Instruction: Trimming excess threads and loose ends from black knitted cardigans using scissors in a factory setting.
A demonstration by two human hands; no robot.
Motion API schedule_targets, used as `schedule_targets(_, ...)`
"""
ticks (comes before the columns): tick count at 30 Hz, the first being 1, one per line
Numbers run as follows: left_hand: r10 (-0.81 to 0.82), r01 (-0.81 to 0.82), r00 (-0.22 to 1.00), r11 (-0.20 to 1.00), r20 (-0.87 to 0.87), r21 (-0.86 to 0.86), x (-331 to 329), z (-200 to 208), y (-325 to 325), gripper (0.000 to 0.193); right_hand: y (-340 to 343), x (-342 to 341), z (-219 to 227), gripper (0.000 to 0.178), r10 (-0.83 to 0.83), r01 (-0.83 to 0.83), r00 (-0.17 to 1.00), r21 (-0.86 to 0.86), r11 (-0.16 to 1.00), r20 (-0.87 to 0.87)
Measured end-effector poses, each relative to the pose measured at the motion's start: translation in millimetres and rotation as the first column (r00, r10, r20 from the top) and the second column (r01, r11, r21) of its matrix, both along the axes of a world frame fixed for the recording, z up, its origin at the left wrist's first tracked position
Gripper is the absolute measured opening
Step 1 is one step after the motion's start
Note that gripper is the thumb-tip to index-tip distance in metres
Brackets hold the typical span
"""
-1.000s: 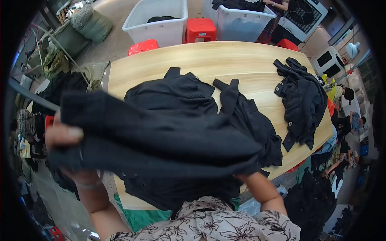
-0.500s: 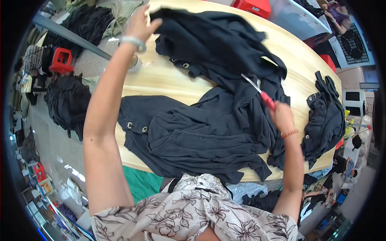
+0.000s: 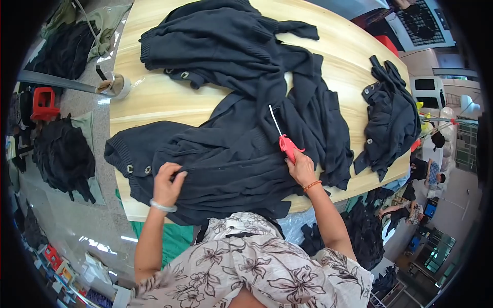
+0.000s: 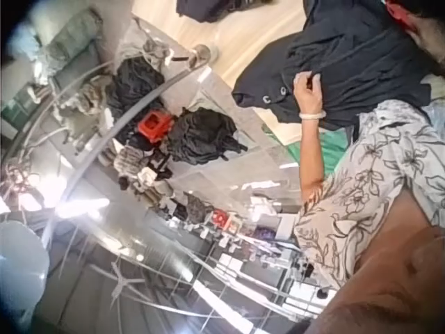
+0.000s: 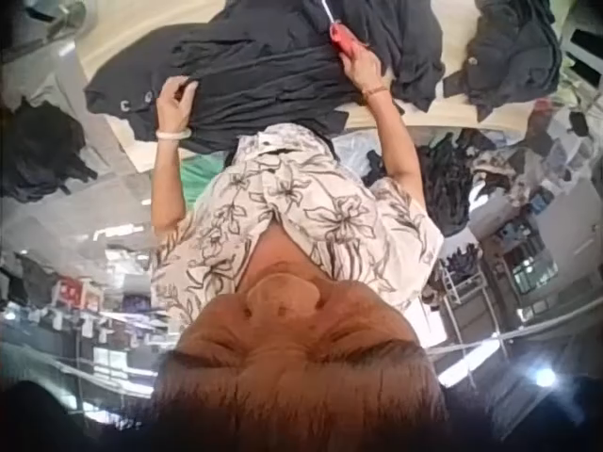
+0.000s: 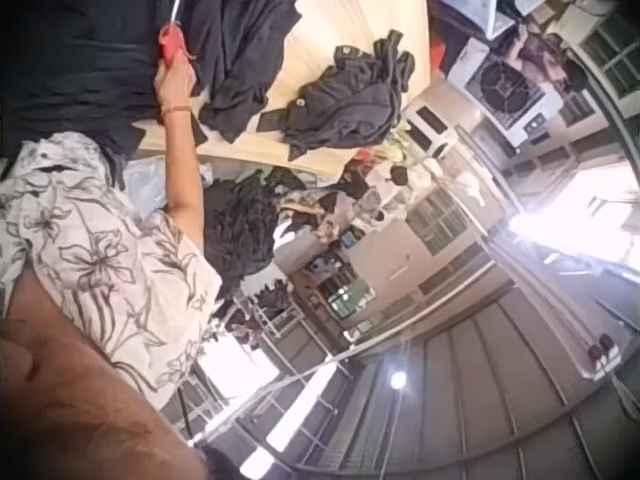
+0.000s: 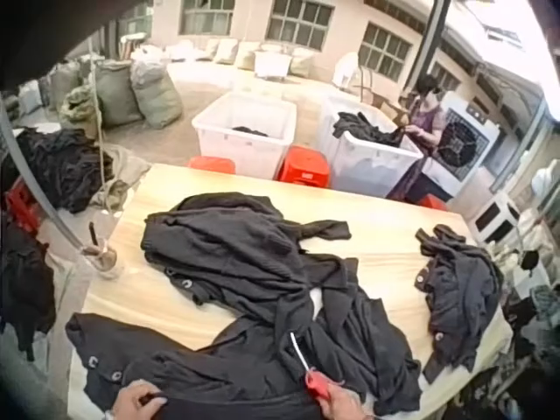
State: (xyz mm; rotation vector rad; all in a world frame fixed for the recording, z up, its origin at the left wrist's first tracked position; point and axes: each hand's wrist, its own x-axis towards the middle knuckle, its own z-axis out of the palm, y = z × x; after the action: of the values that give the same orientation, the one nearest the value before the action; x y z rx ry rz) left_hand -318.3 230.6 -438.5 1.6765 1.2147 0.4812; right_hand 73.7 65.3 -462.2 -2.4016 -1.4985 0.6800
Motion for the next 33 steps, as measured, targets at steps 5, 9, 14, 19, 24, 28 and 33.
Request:
schedule_targets(5,0.227,-0.237,0.959,0.970,-0.170,-0.046,-54.2,-1.8,-0.7,0.010,-11.0,15.8,46.7,0.023,-0.019,0.030,0.994,-0.106,0.994,0.105)
schedule_targets(9,0.144,0.101,0.930,0.783,-0.338,0.613,28.2,27.4,-27.8,0.030,-62.9,38.2,58.4,0.018,-0.013,0.034,0.965,-0.076,0.996,0.262)
schedule_targets(14,-0.418,0.446,0.893,0.763,-0.168,0.468,175.0,14.7,-102.2,0.049,-103.7,50.2,73.6,0.025,-0.109,0.107,0.992,0.034,0.994,0.060)
schedule_targets(19,-0.523,0.610,0.792,0.668,-0.314,0.426,256.9,-40.2,-144.6,0.069,-125.0,61.5,82.0,0.032,0.053,-0.051,0.998,-0.051,0.997,0.046)
schedule_targets(24,-0.590,0.679,0.732,0.594,-0.339,0.432,249.7,-59.2,-162.3,0.071,-131.4,79.2,52.1,0.024,0.185,-0.182,0.983,-0.171,0.968,0.004)
schedule_targets(28,-0.573,0.669,0.741,0.583,-0.350,0.461,251.0,-57.5,-165.5,0.075,-118.1,118.7,26.4,0.018,-0.040,0.058,0.988,-0.116,0.992,0.147)
schedule_targets(33,-0.511,0.622,0.782,0.679,-0.356,0.392,267.6,-58.5,-165.4,0.073,-109.0,141.6,22.1,0.013,-0.056,0.075,0.981,-0.096,0.993,0.185)
